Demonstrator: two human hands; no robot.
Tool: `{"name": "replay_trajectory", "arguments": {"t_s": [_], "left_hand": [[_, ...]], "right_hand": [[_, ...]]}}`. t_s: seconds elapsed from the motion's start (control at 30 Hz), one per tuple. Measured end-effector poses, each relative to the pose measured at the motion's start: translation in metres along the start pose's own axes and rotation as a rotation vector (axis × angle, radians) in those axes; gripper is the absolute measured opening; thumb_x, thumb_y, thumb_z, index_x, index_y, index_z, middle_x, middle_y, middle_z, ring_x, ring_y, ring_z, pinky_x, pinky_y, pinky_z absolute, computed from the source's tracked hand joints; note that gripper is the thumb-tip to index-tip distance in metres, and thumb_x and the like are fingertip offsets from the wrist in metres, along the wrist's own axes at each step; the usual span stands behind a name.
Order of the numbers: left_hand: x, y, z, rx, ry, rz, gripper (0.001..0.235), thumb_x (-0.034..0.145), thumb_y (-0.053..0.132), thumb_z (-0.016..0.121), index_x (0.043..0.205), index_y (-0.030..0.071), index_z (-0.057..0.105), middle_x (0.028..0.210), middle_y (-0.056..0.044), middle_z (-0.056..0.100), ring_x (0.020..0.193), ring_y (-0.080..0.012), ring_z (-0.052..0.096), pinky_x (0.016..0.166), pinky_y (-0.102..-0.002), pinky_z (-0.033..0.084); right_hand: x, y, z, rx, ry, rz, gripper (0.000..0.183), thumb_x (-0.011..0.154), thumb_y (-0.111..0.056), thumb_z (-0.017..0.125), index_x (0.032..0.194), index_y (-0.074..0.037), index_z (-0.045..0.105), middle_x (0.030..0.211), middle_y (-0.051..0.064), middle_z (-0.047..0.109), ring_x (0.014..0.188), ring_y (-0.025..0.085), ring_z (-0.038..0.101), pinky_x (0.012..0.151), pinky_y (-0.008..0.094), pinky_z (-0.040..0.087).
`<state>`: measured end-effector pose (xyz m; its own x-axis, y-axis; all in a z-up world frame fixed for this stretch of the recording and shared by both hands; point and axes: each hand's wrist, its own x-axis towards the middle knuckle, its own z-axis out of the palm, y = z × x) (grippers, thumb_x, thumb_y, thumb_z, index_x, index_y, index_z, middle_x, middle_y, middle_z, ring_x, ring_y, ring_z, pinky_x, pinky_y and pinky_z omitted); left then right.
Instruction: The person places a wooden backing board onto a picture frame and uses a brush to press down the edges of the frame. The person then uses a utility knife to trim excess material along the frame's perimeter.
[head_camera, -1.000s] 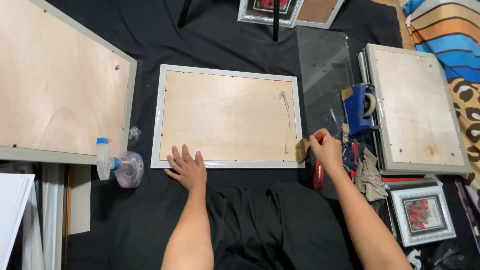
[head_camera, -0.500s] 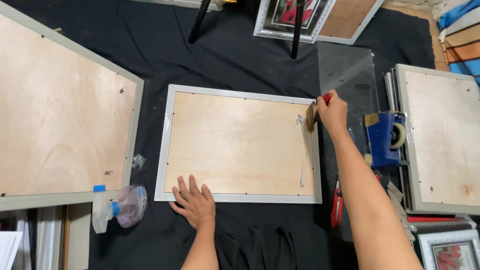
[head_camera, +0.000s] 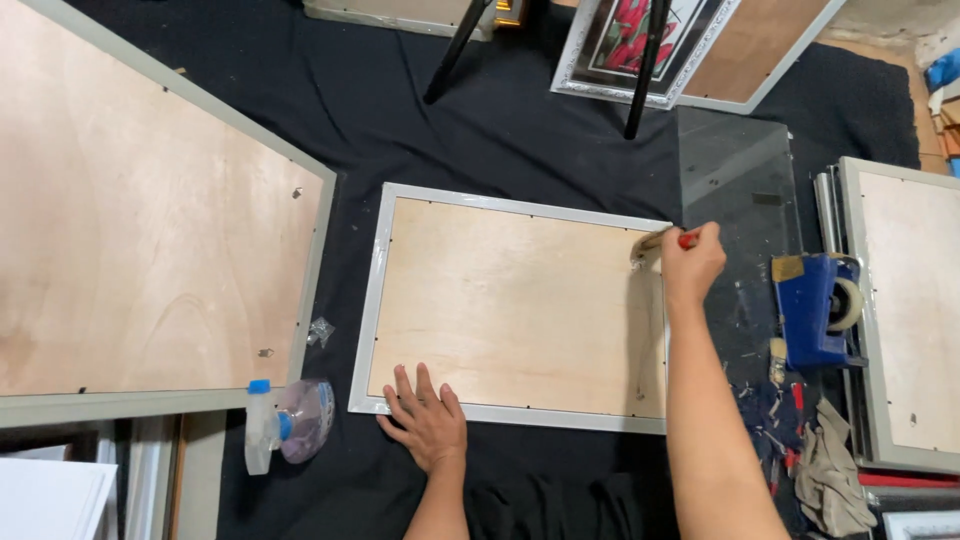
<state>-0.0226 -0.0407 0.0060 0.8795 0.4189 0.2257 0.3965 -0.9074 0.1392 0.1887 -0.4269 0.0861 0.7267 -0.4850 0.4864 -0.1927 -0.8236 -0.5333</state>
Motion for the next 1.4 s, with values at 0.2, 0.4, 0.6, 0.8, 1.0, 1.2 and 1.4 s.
{"name": "replay_trajectory", "arguments": {"t_s": [0.2,0.4,0.6,0.8,1.0,1.2,1.4], "left_hand": [[0.001,-0.001,-0.001,-0.003,0.011,0.001,0.057,0.106,0.047,0.038,0.160,0.032,0.028,0.170,-0.002,0.025,0.149,-0.0337,0.037,0.110,-0.065,0.035],[-0.001,-0.001,0.011,-0.007,0.070,-0.021,0.049,0.102,0.045,0.042,0.150,0.032,0.045,0.165,-0.001,0.035,0.148,-0.0328,0.039,0.112,-0.064,0.033],[-0.002,-0.002,0.018,-0.019,0.042,-0.030,0.052,0.100,0.046,0.045,0.150,0.033,0.045,0.167,0.000,0.031,0.148,-0.0331,0.037,0.113,-0.065,0.032],[0.000,-0.003,0.008,-0.053,0.052,-0.013,0.054,0.104,0.046,0.041,0.156,0.032,0.037,0.168,-0.002,0.030,0.149,-0.0335,0.037,0.112,-0.065,0.033],[0.003,-0.002,0.000,-0.024,0.059,-0.013,0.054,0.104,0.047,0.042,0.155,0.031,0.038,0.167,-0.002,0.031,0.149,-0.0326,0.038,0.113,-0.063,0.033],[0.003,-0.002,0.001,-0.018,0.056,-0.016,0.052,0.104,0.046,0.040,0.154,0.031,0.041,0.168,-0.001,0.030,0.152,-0.0323,0.034,0.113,-0.063,0.033],[0.004,-0.001,0.000,-0.004,0.062,-0.010,0.052,0.104,0.047,0.039,0.153,0.031,0.043,0.167,-0.002,0.030,0.150,-0.0327,0.035,0.113,-0.063,0.032]], "right_hand": [[-0.064,-0.145,0.073,0.103,-0.077,-0.216,0.016,0.091,-0.006,0.058,0.083,-0.010,0.045,0.078,0.007,0.049,0.070,0.029,0.051,0.065,0.046,0.043],[-0.113,-0.297,0.142,0.469,-0.348,-0.237,0.028,0.096,-0.015,0.062,0.080,-0.012,0.039,0.071,0.006,0.043,0.063,0.024,0.044,0.061,0.040,0.039],[-0.100,-0.340,0.133,0.764,-0.603,0.281,0.020,0.090,-0.023,0.067,0.080,-0.015,0.051,0.065,-0.001,0.058,0.077,0.010,0.073,0.072,0.023,0.046],[-0.039,-0.162,0.148,0.855,-0.461,0.386,0.018,0.086,-0.014,0.075,0.078,-0.008,0.060,0.077,0.008,0.057,0.073,0.015,0.065,0.066,0.034,0.070],[0.040,0.011,0.005,0.260,-0.277,0.426,0.014,0.087,-0.019,0.073,0.090,-0.016,0.060,0.085,0.004,0.061,0.072,0.013,0.063,0.063,0.028,0.061],[0.031,-0.023,-0.029,-0.359,-0.370,-0.023,0.014,0.102,-0.018,0.063,0.098,-0.005,0.060,0.088,0.017,0.069,0.082,0.041,0.067,0.072,0.053,0.050],[-0.066,-0.154,0.117,-0.208,-0.405,-0.451,0.014,0.083,-0.015,0.058,0.095,-0.010,0.054,0.090,0.017,0.061,0.065,0.047,0.061,0.055,0.058,0.048]]}}
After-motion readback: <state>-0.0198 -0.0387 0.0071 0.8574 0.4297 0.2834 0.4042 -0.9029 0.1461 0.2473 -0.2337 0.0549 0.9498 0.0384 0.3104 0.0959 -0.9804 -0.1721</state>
